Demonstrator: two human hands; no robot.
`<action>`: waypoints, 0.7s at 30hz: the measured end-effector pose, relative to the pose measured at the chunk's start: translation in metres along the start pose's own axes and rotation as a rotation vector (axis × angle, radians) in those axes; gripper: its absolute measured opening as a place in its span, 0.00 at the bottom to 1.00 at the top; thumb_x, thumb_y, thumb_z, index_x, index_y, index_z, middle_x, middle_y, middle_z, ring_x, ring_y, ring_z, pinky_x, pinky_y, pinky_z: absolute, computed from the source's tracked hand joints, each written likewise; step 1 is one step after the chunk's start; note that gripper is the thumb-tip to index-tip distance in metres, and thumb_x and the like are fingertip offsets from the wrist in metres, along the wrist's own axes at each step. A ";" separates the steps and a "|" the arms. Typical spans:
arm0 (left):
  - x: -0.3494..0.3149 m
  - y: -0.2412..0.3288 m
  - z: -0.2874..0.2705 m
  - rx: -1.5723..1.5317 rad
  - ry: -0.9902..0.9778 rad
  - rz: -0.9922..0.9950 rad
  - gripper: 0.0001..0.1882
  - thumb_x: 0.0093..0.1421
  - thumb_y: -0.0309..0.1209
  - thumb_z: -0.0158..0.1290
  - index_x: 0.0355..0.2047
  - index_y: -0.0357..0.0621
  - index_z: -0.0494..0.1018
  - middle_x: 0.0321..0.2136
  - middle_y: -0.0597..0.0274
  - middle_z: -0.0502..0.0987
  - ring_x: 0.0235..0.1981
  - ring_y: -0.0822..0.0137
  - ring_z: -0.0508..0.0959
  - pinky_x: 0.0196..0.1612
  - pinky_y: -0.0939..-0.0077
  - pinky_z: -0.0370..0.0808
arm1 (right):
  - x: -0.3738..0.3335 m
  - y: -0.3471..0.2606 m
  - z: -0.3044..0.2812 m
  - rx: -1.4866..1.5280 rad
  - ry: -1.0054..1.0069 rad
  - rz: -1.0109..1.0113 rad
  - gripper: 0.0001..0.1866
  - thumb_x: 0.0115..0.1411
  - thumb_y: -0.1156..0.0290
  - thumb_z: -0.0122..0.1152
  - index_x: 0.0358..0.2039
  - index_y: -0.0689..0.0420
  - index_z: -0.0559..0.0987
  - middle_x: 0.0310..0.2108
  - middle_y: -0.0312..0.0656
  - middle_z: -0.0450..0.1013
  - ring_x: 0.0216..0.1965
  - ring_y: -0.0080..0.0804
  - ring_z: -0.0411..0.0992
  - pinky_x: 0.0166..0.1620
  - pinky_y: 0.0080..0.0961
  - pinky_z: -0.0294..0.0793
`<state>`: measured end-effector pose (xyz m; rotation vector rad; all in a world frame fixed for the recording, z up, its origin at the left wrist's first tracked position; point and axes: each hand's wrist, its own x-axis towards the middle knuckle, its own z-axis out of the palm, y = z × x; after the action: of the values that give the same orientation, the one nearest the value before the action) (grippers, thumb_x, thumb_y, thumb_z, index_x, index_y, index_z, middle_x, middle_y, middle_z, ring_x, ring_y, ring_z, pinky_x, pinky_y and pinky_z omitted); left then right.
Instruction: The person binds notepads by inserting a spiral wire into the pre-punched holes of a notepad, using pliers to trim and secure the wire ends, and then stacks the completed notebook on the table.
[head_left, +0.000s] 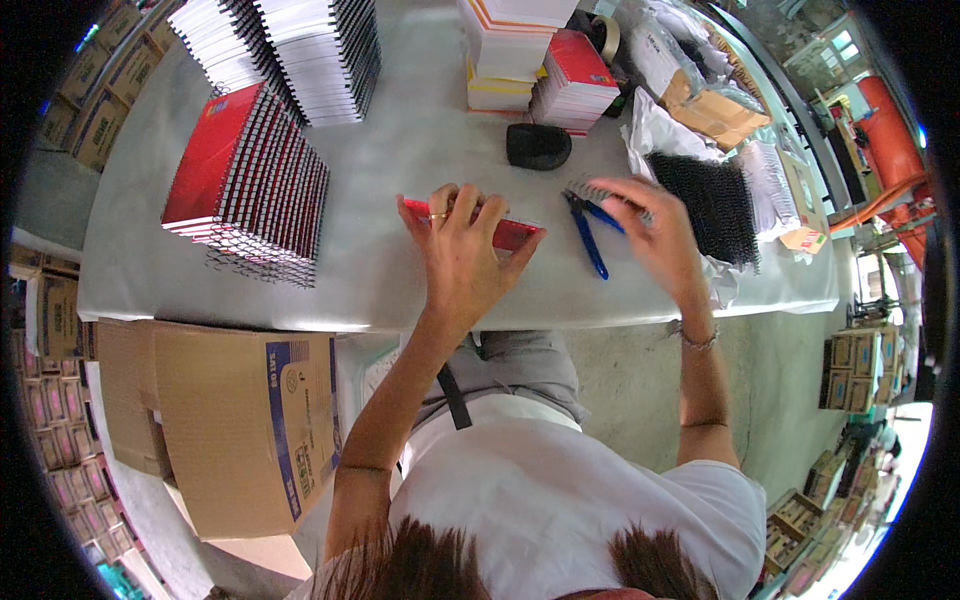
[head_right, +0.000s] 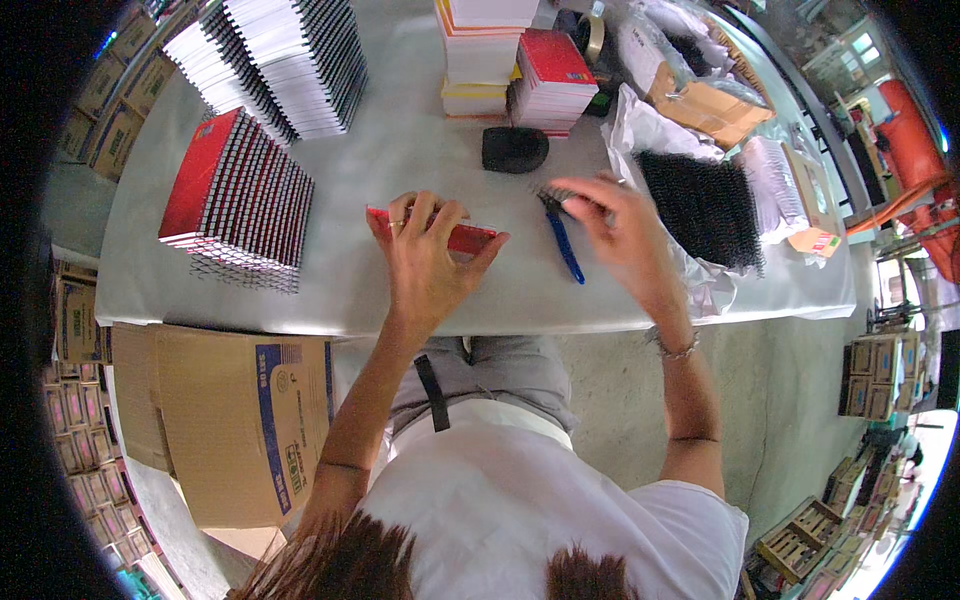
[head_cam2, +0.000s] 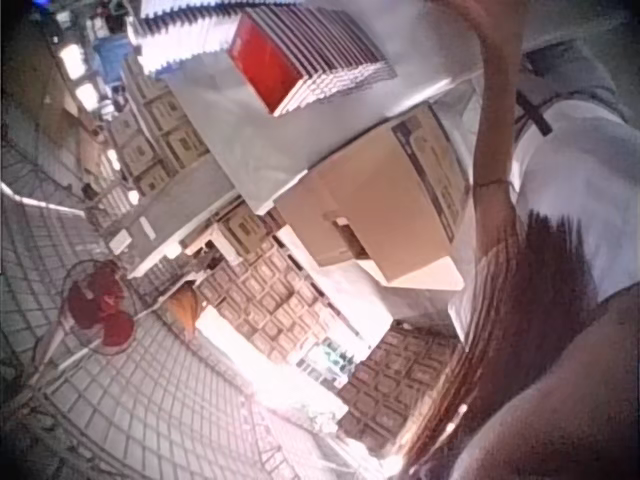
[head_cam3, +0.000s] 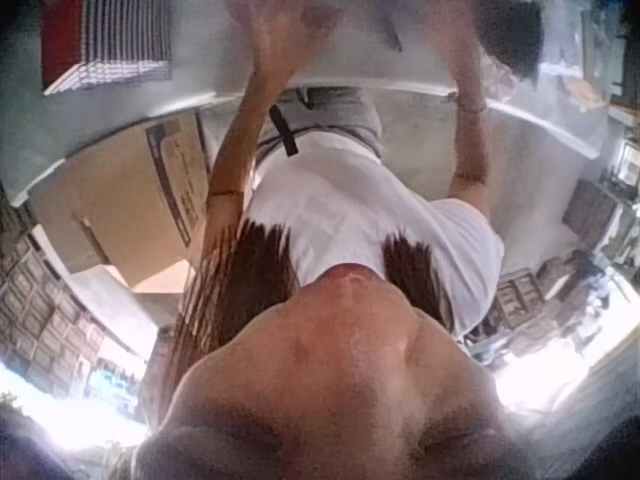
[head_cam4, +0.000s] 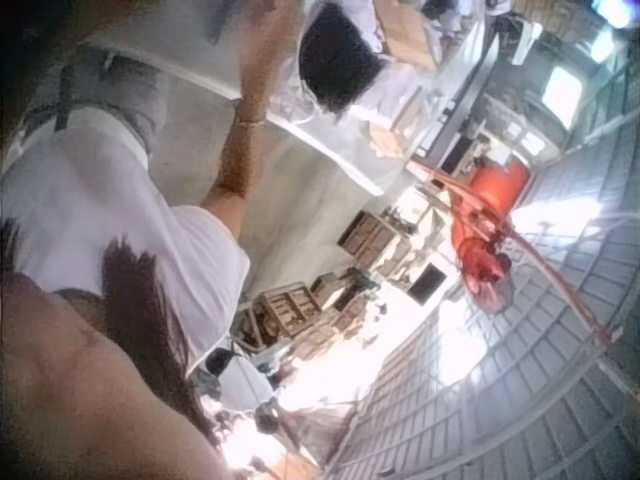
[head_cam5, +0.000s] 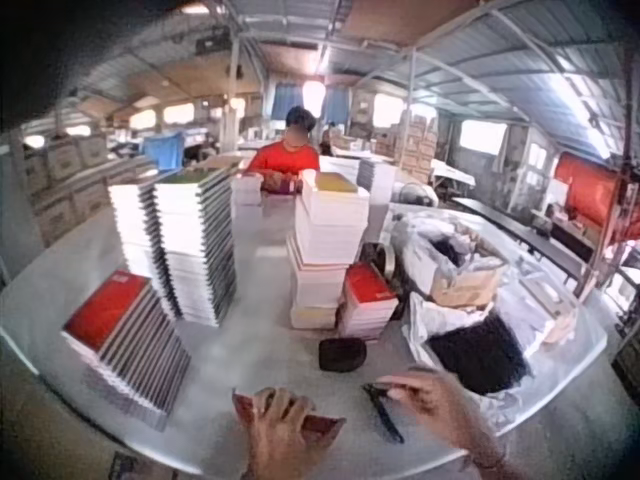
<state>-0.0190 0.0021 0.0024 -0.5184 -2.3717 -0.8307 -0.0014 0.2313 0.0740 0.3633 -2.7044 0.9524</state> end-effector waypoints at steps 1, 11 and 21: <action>0.000 -0.001 0.000 -0.011 0.000 -0.005 0.23 0.42 0.45 0.71 0.32 0.47 0.75 0.36 0.62 0.71 0.47 0.53 0.68 0.53 0.45 0.59 | -0.002 -0.013 0.004 0.027 -0.073 0.053 0.11 0.62 0.69 0.64 0.45 0.55 0.83 0.34 0.46 0.77 0.30 0.33 0.74 0.36 0.27 0.72; 0.000 -0.002 0.003 0.015 -0.020 0.005 0.23 0.40 0.46 0.70 0.33 0.52 0.76 0.36 0.67 0.70 0.46 0.59 0.68 0.50 0.43 0.59 | -0.011 -0.012 0.039 0.206 -0.010 0.010 0.13 0.59 0.71 0.67 0.45 0.57 0.83 0.35 0.40 0.75 0.32 0.26 0.73 0.37 0.22 0.71; 0.005 -0.002 -0.002 0.027 -0.085 -0.011 0.23 0.45 0.50 0.68 0.34 0.51 0.76 0.37 0.67 0.71 0.44 0.59 0.68 0.49 0.47 0.59 | -0.017 -0.013 0.054 0.207 0.059 -0.051 0.11 0.59 0.72 0.65 0.43 0.55 0.80 0.34 0.39 0.73 0.34 0.34 0.72 0.46 0.32 0.66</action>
<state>-0.0228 0.0003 0.0054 -0.5392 -2.4619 -0.7948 0.0107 0.1899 0.0349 0.4339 -2.5376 1.2123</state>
